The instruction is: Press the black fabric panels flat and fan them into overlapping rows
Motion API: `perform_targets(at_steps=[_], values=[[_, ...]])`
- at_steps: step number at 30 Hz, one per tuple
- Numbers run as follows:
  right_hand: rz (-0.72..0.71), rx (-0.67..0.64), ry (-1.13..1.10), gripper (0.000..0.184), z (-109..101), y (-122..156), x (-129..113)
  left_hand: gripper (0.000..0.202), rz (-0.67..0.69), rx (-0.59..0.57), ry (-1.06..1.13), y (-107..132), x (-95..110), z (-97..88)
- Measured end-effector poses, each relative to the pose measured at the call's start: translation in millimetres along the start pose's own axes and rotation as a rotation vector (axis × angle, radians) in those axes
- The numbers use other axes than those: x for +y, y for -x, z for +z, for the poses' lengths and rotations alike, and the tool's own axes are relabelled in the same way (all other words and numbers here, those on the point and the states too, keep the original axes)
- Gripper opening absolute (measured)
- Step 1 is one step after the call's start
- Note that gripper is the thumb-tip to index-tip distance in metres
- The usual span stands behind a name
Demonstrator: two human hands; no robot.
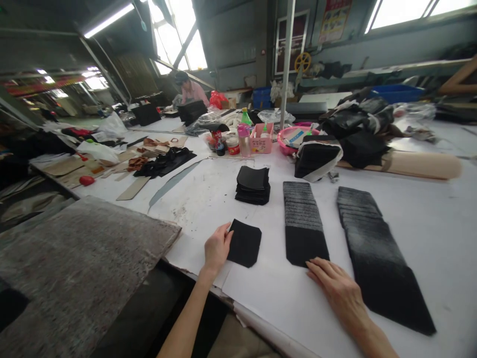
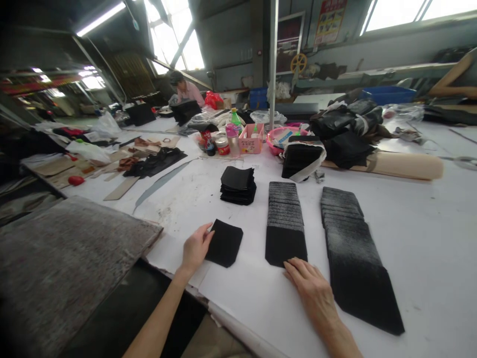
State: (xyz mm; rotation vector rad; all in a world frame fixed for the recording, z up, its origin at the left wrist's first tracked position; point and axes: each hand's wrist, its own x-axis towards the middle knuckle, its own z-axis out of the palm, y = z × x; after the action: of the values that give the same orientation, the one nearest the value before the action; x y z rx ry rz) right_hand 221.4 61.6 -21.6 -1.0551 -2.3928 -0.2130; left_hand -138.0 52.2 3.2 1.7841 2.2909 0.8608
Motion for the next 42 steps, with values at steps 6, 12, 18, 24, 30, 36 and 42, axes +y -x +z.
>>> perform_targets(at_steps=[6,12,18,24,30,36,42], values=[[0.013,-0.029,-0.013,0.031,-8.1,-6.6,-8.5,0.027,0.174,0.078,-0.307,4.0,-8.4,8.8],[0.120,-0.063,-0.013,0.020,-5.3,-14.8,-18.0,0.024,0.361,0.226,-0.294,14.3,9.2,4.5],[0.476,0.091,-0.516,0.012,-1.1,-13.8,-8.0,0.024,0.683,0.017,-0.068,45.4,73.3,23.2],[0.698,0.194,-0.839,0.022,-12.0,-7.4,11.0,0.035,0.832,-0.187,-0.135,50.8,120.1,64.0],[0.481,0.010,-0.654,0.011,-70.2,10.6,-4.1,0.035,0.794,-0.258,-0.078,45.5,117.1,70.8],[0.219,-0.328,-0.457,0.013,-85.7,41.8,-59.5,0.031,0.613,-0.226,0.156,47.6,105.3,47.5],[0.170,-0.349,-0.375,0.014,-85.7,49.4,-89.4,0.013,0.632,-0.314,0.157,82.2,103.9,25.6]])
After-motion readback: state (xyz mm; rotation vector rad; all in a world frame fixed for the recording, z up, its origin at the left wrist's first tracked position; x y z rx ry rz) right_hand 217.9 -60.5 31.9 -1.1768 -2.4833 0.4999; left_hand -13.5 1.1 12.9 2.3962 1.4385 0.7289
